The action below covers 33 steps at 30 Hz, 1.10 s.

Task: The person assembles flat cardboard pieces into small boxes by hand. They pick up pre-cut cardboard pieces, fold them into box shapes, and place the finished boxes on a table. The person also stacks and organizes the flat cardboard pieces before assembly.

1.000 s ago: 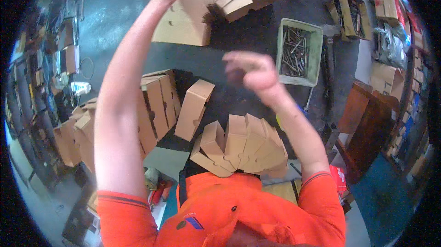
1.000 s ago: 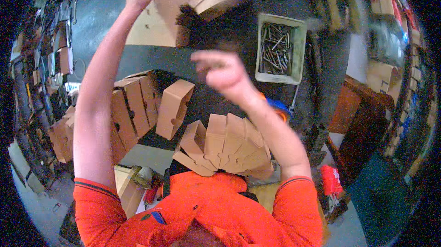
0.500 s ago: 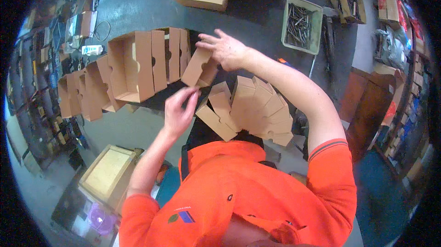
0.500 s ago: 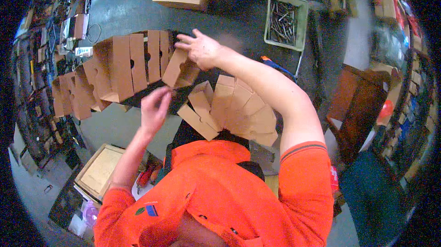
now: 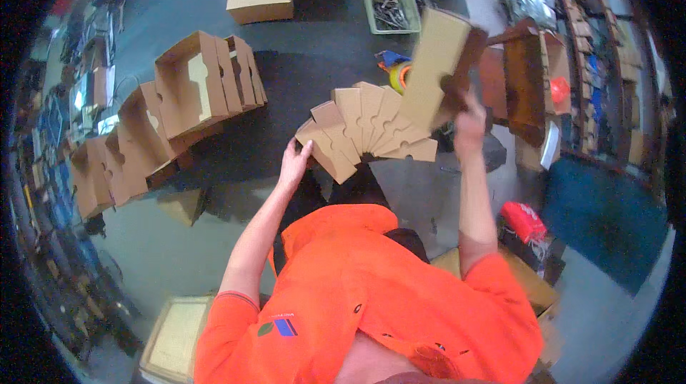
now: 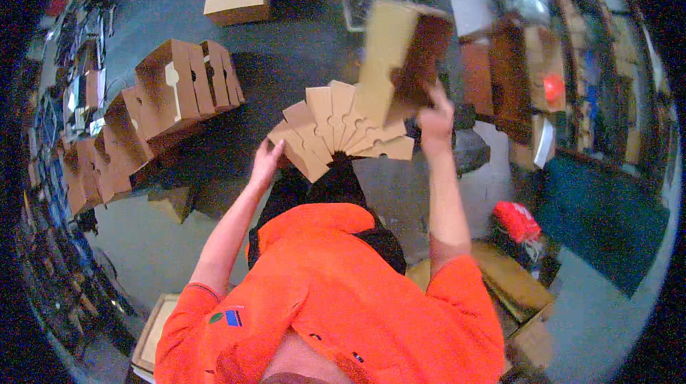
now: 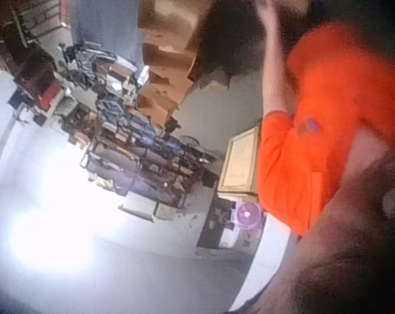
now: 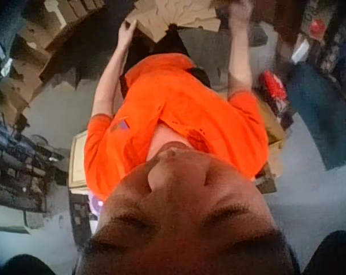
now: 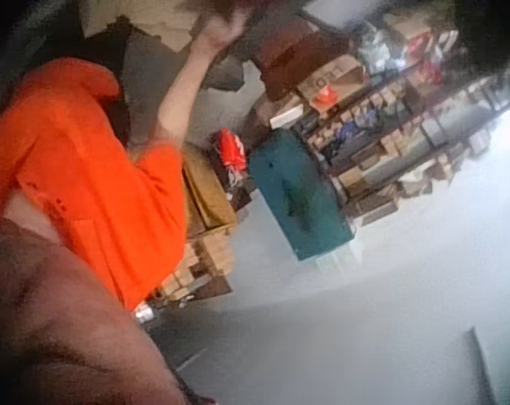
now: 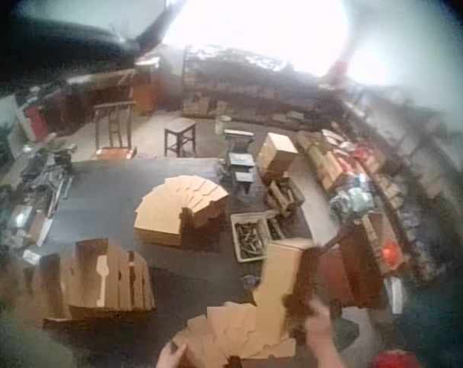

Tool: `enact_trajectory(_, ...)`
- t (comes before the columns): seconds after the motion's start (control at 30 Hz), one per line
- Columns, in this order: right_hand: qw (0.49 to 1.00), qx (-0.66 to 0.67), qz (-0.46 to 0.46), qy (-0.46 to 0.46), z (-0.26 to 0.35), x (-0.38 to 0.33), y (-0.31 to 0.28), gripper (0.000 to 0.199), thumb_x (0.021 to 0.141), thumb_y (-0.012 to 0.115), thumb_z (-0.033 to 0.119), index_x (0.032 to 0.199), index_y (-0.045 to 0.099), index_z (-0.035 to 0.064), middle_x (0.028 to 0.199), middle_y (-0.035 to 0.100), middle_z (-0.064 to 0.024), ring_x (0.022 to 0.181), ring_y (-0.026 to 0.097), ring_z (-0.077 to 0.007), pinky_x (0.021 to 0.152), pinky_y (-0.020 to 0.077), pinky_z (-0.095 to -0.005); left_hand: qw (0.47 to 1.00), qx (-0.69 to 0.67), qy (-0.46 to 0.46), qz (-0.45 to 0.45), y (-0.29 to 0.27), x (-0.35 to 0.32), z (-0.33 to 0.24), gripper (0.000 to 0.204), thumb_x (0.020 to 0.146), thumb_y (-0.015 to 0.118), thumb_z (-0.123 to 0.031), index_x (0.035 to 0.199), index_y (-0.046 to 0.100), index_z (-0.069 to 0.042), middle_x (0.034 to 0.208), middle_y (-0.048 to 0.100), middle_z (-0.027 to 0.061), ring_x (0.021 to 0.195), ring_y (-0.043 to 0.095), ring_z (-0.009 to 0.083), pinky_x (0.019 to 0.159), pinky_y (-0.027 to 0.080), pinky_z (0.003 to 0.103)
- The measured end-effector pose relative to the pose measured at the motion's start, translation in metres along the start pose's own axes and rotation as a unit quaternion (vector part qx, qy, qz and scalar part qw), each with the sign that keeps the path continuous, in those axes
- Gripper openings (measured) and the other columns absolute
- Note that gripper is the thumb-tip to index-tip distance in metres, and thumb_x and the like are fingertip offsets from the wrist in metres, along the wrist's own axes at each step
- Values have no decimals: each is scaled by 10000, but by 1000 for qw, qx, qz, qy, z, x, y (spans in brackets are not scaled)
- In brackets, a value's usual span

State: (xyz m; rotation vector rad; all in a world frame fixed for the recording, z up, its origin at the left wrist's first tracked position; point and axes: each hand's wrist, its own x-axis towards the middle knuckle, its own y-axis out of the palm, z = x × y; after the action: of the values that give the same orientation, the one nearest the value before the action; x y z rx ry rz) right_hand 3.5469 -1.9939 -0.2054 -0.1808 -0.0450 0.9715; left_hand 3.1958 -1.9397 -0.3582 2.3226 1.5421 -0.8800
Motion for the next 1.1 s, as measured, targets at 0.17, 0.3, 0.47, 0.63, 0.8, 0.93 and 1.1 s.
enact_trajectory(0.17,956,193,-101,198,-55,-213,-16,483,770,461,101,1246,451,19,1152,532,-106,1073,503,-219,885,432,-329,994,-100,-7,39,7,-6,-39,441,887,548,-319,1177,498,10,952,619,99,700,603,157,607,484,275)
enact_trajectory(0.3,814,420,-292,276,-90,-279,19,440,858,385,157,1263,387,-15,1222,469,-144,1123,472,-300,924,451,-448,996,-65,-9,54,1,26,9,433,906,516,-306,1190,486,19,953,616,101,723,615,169,615,493,280)
enact_trajectory(0.47,744,513,-357,237,-134,-256,46,394,829,396,115,1177,408,-68,1223,448,-185,1109,472,-329,929,469,-491,991,-95,-59,71,-3,10,-15,412,930,477,-309,1168,482,27,880,606,98,674,607,167,608,498,274)
enact_trajectory(0.63,627,613,-439,195,-161,-222,69,303,768,431,29,1065,436,-28,1195,437,-167,1125,434,-329,962,416,-553,989,39,-15,139,-15,20,-10,432,925,489,-306,1197,449,27,976,605,140,696,627,203,627,512,282)
enact_trajectory(0.8,585,600,-490,239,-161,-231,77,299,805,438,73,1098,463,21,1070,493,-145,1036,487,-296,955,413,-522,992,76,-22,97,-39,5,-61,406,905,516,-199,1221,439,43,1022,610,165,744,647,209,692,512,310)
enact_trajectory(0.93,591,601,-488,224,-192,-226,89,263,879,374,155,1070,484,12,1106,484,-139,1077,466,-277,956,426,-478,956,218,185,68,-14,12,-120,329,888,529,-154,1126,512,72,933,626,118,799,612,169,730,480,267)
enact_trajectory(1.1,531,625,-531,214,-202,-192,117,230,823,444,140,1022,494,35,1036,522,-90,959,517,-258,815,477,-411,832,363,373,192,75,52,-155,360,876,557,-187,1177,516,7,1137,583,156,1059,564,263,896,423,320)
